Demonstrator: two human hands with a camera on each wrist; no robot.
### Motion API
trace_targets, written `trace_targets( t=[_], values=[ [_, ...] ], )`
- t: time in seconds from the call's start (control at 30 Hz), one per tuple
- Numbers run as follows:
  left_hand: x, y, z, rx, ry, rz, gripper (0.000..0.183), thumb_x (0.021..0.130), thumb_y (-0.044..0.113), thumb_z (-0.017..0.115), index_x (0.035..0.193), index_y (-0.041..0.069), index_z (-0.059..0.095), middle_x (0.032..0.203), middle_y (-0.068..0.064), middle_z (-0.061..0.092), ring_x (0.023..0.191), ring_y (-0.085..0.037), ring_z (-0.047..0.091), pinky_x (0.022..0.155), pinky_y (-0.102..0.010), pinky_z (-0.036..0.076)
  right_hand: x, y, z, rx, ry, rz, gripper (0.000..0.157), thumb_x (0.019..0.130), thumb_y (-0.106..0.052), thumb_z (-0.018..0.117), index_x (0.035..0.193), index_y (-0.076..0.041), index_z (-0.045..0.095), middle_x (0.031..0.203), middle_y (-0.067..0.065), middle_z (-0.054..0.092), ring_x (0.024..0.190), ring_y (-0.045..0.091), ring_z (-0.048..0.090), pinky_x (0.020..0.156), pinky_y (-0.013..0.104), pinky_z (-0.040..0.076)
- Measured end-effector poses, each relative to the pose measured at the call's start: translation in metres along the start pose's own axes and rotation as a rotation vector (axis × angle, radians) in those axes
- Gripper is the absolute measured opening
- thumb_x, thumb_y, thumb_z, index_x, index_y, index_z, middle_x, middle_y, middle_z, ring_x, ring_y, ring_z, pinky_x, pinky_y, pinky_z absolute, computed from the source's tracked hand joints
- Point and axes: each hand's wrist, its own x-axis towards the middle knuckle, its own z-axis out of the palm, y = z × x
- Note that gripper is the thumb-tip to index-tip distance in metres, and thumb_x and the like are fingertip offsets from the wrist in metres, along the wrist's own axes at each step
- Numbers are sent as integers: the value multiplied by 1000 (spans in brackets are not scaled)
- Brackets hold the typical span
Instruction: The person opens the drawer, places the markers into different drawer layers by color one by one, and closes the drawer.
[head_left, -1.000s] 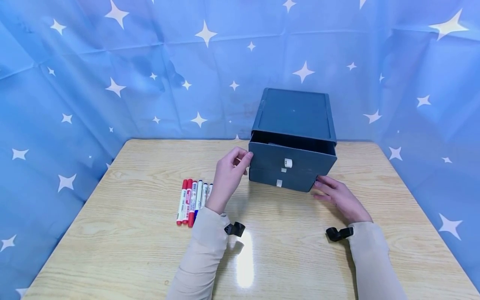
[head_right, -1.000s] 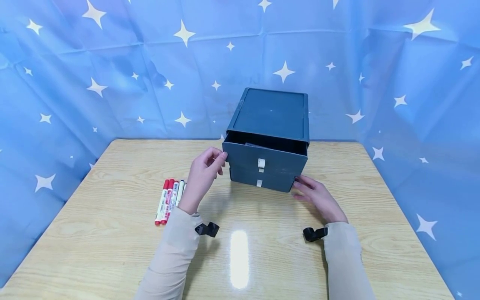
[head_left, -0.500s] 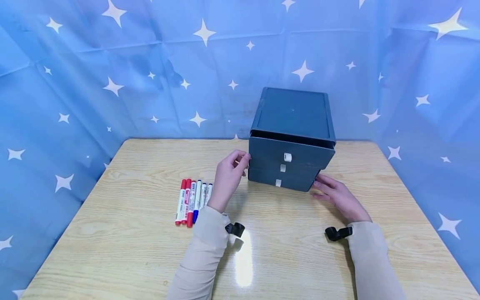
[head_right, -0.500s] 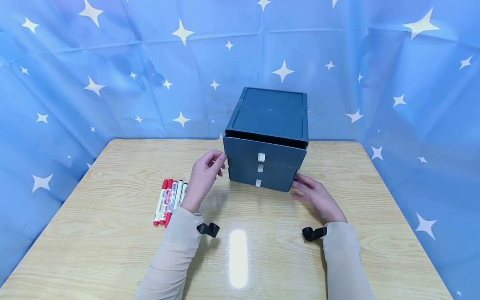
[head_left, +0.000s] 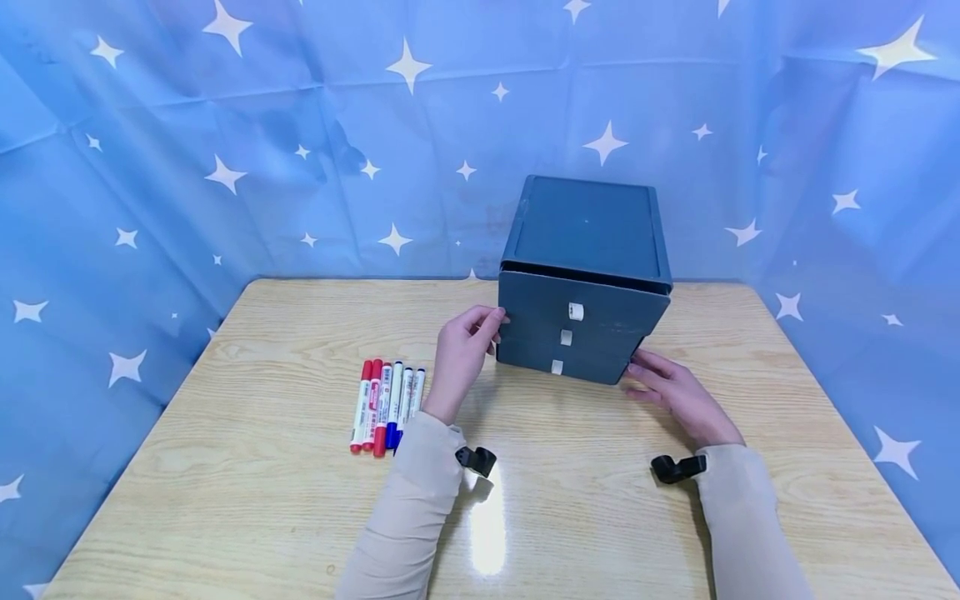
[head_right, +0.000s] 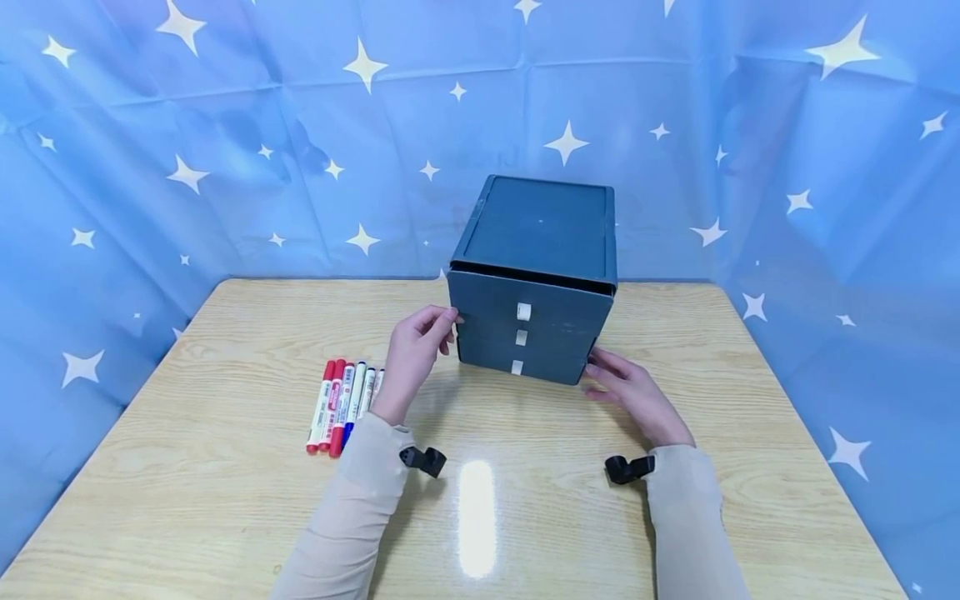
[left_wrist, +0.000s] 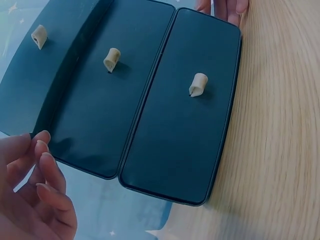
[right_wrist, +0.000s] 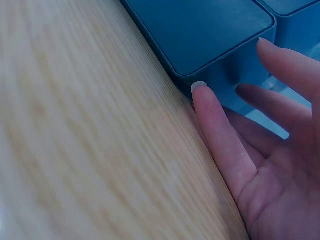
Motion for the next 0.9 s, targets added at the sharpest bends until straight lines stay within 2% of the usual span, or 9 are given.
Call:
trace_targets(
  t=[0.2,0.37,0.43,0.63,0.9],
  values=[
    [1,-3,4,-67,6,-43,37,84,52,51,82,19,68,68,-7,58,65,-33,54,55,-31,45,0,1,0,-4,-15,-9,62,91,-36,49,143,-17,20,145,7,20,117,22,45,87,30,43],
    [3,-3,6,-61,18,-59,44,82,56,50,78,16,68,65,-6,57,60,-24,53,57,-33,44,2,1,-2,-21,-17,-34,59,92,-35,47,142,-18,21,145,9,21,116,22,47,85,28,44],
    [5,-3,6,-67,21,-62,45,82,56,50,77,15,68,64,-5,57,59,-22,53,59,-37,45,2,0,-1,-21,-8,-26,59,91,-35,48,142,-20,22,145,7,22,116,20,47,84,27,44],
    [6,-6,8,-94,21,-77,47,82,55,51,76,12,67,63,-5,57,57,-22,53,65,-49,45,2,0,0,-23,-4,-10,61,90,-37,49,142,-19,22,145,6,22,118,18,45,84,28,44],
    [7,-10,9,-114,22,-77,49,82,54,52,77,7,66,62,-6,56,57,-23,53,65,-51,44,2,0,0,-19,3,3,62,89,-39,50,142,-21,24,143,3,25,118,18,45,85,29,44]
  ],
)
